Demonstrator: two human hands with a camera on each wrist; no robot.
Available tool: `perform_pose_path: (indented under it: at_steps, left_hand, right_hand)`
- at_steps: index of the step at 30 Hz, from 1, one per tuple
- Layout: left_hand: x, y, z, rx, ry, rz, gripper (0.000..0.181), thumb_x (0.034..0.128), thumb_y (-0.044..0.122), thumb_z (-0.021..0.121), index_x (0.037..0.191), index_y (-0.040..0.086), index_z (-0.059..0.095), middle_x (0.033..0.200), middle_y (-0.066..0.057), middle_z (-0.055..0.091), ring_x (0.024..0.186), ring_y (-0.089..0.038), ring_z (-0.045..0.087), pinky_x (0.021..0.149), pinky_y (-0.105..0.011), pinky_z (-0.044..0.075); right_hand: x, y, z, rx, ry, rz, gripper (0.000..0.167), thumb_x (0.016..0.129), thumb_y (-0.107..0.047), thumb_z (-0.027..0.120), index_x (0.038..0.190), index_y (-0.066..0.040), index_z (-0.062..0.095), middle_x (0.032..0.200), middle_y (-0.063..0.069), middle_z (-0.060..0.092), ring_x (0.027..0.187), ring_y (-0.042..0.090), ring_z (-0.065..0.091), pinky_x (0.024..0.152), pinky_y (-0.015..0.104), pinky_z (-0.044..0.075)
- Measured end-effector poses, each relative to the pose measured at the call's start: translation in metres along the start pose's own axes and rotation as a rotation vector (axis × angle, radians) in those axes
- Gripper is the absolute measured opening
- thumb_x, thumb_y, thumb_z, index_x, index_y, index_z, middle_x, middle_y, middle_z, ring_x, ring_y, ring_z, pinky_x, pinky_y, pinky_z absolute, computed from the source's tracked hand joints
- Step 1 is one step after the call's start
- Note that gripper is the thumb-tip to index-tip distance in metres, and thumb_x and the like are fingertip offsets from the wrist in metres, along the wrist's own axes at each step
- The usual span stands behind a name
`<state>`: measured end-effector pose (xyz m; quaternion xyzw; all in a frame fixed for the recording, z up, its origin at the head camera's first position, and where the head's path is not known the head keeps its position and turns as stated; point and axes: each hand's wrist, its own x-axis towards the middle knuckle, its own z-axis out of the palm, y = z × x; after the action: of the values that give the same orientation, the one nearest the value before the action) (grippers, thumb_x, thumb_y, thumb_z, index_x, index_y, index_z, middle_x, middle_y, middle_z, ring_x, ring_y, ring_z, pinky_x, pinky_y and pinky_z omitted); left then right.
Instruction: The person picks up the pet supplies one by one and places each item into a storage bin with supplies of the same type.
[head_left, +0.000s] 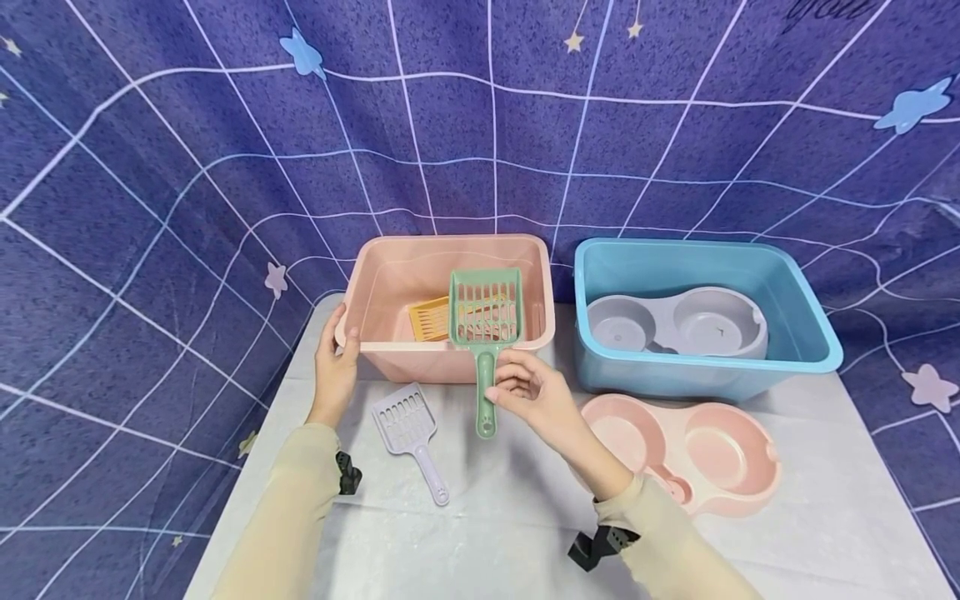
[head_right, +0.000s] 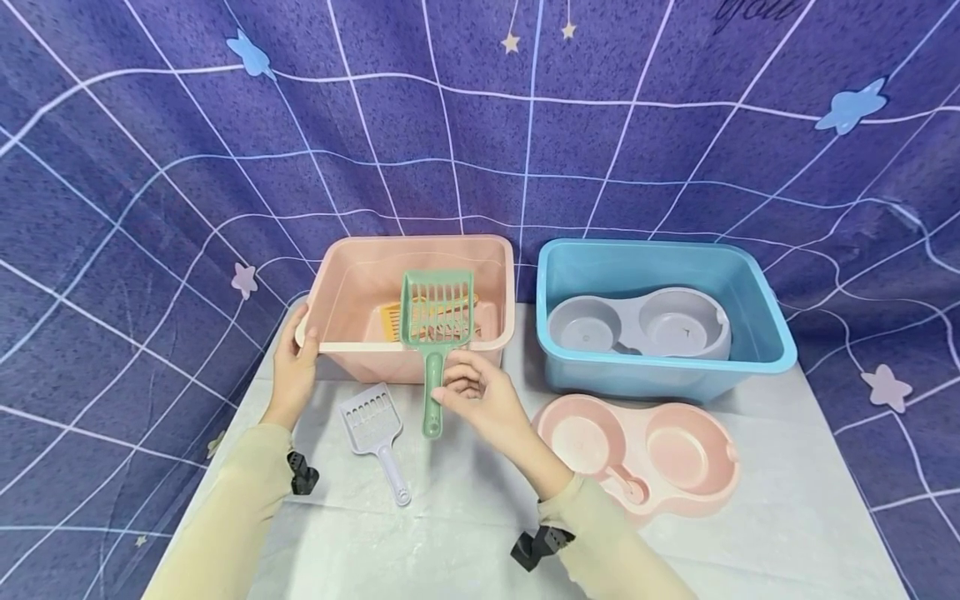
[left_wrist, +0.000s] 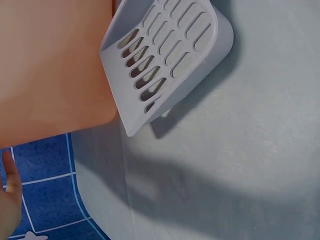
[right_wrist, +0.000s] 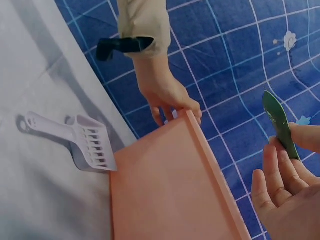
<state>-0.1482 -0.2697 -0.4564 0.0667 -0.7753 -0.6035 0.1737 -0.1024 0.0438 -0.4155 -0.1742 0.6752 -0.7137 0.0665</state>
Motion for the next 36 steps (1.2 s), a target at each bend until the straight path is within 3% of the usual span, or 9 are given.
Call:
perform_pose_path:
  at_steps: [8,19,25,33,36]
  left_hand:
    - [0.0,-0.001,0.0,0.0,-0.002,0.007,0.052,0.1043,0.014,0.049,0.153,0.004,0.034,0.157,-0.012,0.033,0.138,-0.028,0.035,0.113,-0.042,0.034]
    - [-0.001,0.002,0.0,0.015,-0.006,-0.01,0.052,0.1046,0.014,0.048,0.154,0.005,0.033,0.157,-0.012,0.032,0.14,-0.027,0.034,0.114,-0.041,0.033]
    - [0.001,-0.002,0.0,0.017,-0.008,0.012,0.051,0.1051,0.014,0.046,0.154,0.004,0.032,0.158,-0.013,0.031,0.141,-0.03,0.033,0.114,-0.043,0.033]
    - [0.012,-0.035,-0.001,0.019,0.014,0.018,0.052,0.1052,0.024,0.048,0.155,0.019,0.035,0.158,-0.003,0.033,0.14,-0.024,0.035,0.114,-0.04,0.033]
    - [0.013,-0.039,-0.001,0.022,0.024,0.03,0.052,0.1048,0.029,0.049,0.154,0.021,0.036,0.157,-0.002,0.034,0.139,-0.023,0.036,0.113,-0.038,0.034]
  right_hand:
    - [0.019,-0.007,-0.005,-0.045,0.032,0.043,0.047,0.088,0.003,0.069,0.132,0.01,0.054,0.108,0.02,0.067,0.091,0.012,0.061,0.087,0.025,0.052]
    - [0.048,-0.008,-0.019,-0.159,0.088,0.068,0.045,0.092,-0.007,0.067,0.135,0.002,0.057,0.111,0.018,0.068,0.104,0.026,0.062,0.094,0.035,0.05]
    - [0.062,-0.009,-0.029,-0.166,0.109,0.102,0.046,0.093,-0.01,0.065,0.137,-0.001,0.056,0.113,0.017,0.067,0.103,0.024,0.063,0.089,0.031,0.053]
    - [0.081,-0.006,-0.041,-0.178,0.147,0.105,0.046,0.093,-0.011,0.067,0.137,0.001,0.056,0.112,0.019,0.067,0.097,0.018,0.064,0.079,0.022,0.054]
    - [0.086,-0.006,-0.044,-0.199,0.154,0.117,0.045,0.093,-0.011,0.067,0.135,0.001,0.057,0.112,0.019,0.067,0.101,0.022,0.063,0.081,0.02,0.052]
